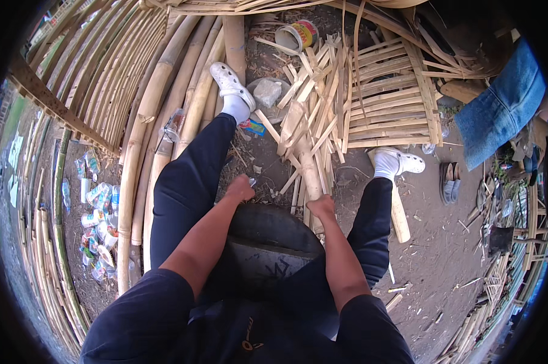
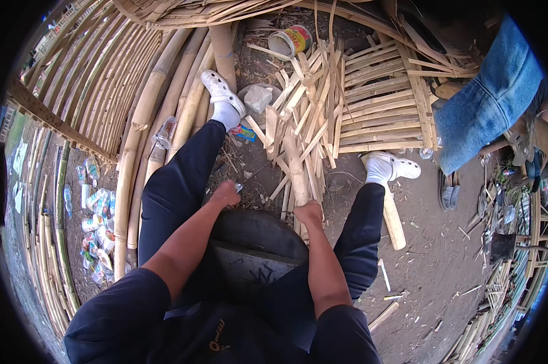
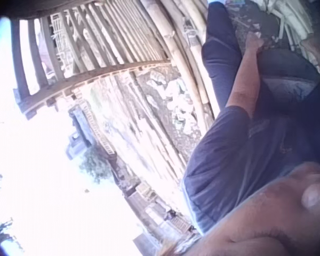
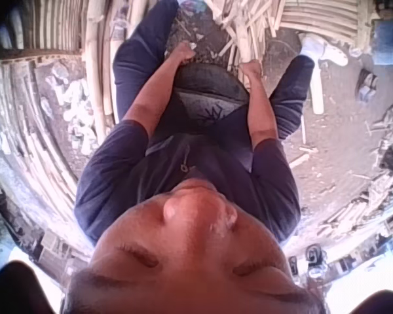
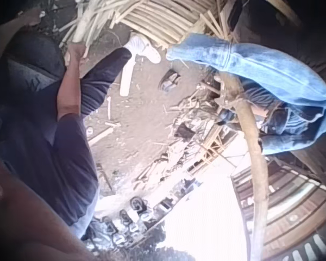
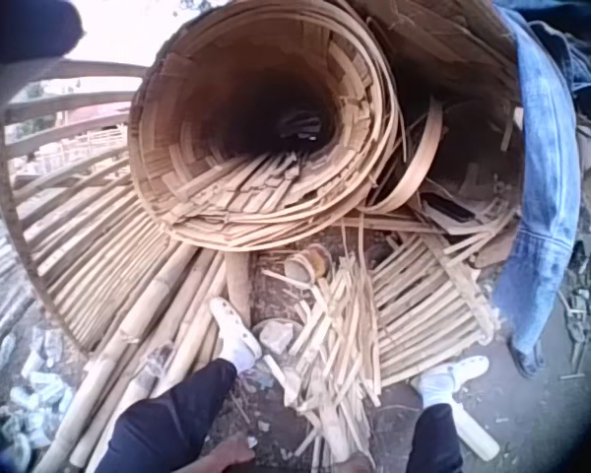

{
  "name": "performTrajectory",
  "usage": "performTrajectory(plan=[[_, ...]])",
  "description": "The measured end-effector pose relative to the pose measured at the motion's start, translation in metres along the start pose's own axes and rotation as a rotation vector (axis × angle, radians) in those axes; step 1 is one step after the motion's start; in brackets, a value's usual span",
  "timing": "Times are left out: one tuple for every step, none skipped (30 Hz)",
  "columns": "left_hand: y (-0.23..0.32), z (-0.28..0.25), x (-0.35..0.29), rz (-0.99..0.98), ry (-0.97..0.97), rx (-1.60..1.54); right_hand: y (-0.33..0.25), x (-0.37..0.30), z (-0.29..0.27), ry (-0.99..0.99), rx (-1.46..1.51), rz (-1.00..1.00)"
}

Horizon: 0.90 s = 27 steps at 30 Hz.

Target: The person uses a knife to strip layers from a bamboo pole and then uses a smaller tool to clean the inner edges of the pole.

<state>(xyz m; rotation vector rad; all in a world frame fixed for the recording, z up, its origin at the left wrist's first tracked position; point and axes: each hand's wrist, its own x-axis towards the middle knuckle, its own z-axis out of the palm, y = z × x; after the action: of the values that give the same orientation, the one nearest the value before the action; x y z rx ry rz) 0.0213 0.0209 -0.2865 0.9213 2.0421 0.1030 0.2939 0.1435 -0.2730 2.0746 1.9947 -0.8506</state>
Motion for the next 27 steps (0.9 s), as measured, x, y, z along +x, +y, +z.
performTrajectory(plan=[[-0.003,-0.017,0.009,-0.027,-0.038,0.001,-0.013,0.000,0.003,0.006,0.027,-0.030],[-0.010,-0.024,0.007,-0.009,-0.008,-0.009,-0.024,-0.001,0.004,0.014,0.056,-0.056],[-0.015,-0.023,0.008,-0.039,0.003,-0.021,-0.027,-0.009,0.004,0.004,0.059,-0.074],[-0.013,-0.019,0.008,-0.058,0.010,-0.032,-0.036,-0.013,-0.010,-0.029,0.068,-0.062],[-0.010,-0.014,0.009,-0.075,0.014,-0.040,-0.037,-0.012,-0.017,-0.024,0.098,-0.089],[0.002,-0.009,0.003,-0.032,0.031,-0.065,-0.028,-0.014,-0.022,-0.013,0.134,-0.095],[0.015,-0.009,-0.009,0.002,0.055,-0.094,-0.029,-0.018,-0.030,-0.007,0.170,-0.113],[0.024,-0.008,-0.015,0.037,0.078,-0.122,-0.027,-0.024,-0.038,-0.009,0.149,-0.108],[0.012,-0.002,-0.010,0.105,0.113,-0.097,-0.034,-0.025,-0.038,-0.011,0.132,-0.138],[-0.024,0.025,0.033,0.138,0.186,-0.134,-0.044,-0.027,-0.037,-0.013,0.118,-0.172],[-0.074,0.038,0.057,0.130,0.288,-0.181,-0.068,-0.030,-0.025,-0.044,0.097,-0.247],[-0.071,0.041,0.059,0.123,0.236,-0.176,-0.060,-0.025,-0.019,-0.044,0.084,-0.244],[-0.058,0.038,0.057,0.126,0.183,-0.164,-0.049,-0.019,-0.014,-0.036,0.076,-0.234],[-0.049,0.036,0.051,0.114,0.146,-0.172,-0.041,-0.014,-0.008,-0.031,0.067,-0.232],[-0.038,0.030,0.043,0.099,0.113,-0.176,-0.032,-0.010,0.004,0.117,0.000,-0.247],[0.001,0.029,0.035,0.124,0.056,-0.174,-0.006,-0.008,0.008,0.295,-0.066,-0.204],[0.009,0.022,0.024,0.091,0.042,-0.194,-0.014,-0.016,0.008,0.456,-0.121,-0.306],[-0.004,0.012,0.013,0.031,0.064,-0.188,-0.039,-0.024,0.017,0.605,-0.181,-0.441],[0.009,0.011,0.012,0.028,0.035,-0.153,-0.053,-0.037,0.001,0.378,-0.101,-0.342],[0.003,0.006,0.007,-0.007,0.035,-0.140,-0.080,-0.054,-0.007,0.136,-0.020,-0.285],[-0.001,0.006,0.006,0.002,0.031,-0.159,-0.099,-0.077,-0.010,0.079,0.000,-0.316],[-0.001,0.007,0.008,0.024,0.026,-0.172,-0.101,-0.083,0.003,-0.053,0.050,-0.369],[-0.001,0.010,0.011,0.048,0.019,-0.185,-0.103,-0.088,0.016,-0.190,0.106,-0.408],[-0.021,0.016,0.024,0.065,-0.011,-0.189,-0.124,-0.119,0.004,-0.167,0.112,-0.569],[-0.031,0.023,0.040,0.104,-0.046,-0.182,-0.133,-0.130,0.002,-0.046,0.141,-0.743],[-0.049,0.026,0.053,0.127,-0.070,-0.182,-0.145,-0.141,0.004,0.064,0.173,-0.931],[-0.047,0.028,0.056,0.163,-0.093,-0.170,-0.148,-0.144,0.006,0.194,0.200,-1.090]])
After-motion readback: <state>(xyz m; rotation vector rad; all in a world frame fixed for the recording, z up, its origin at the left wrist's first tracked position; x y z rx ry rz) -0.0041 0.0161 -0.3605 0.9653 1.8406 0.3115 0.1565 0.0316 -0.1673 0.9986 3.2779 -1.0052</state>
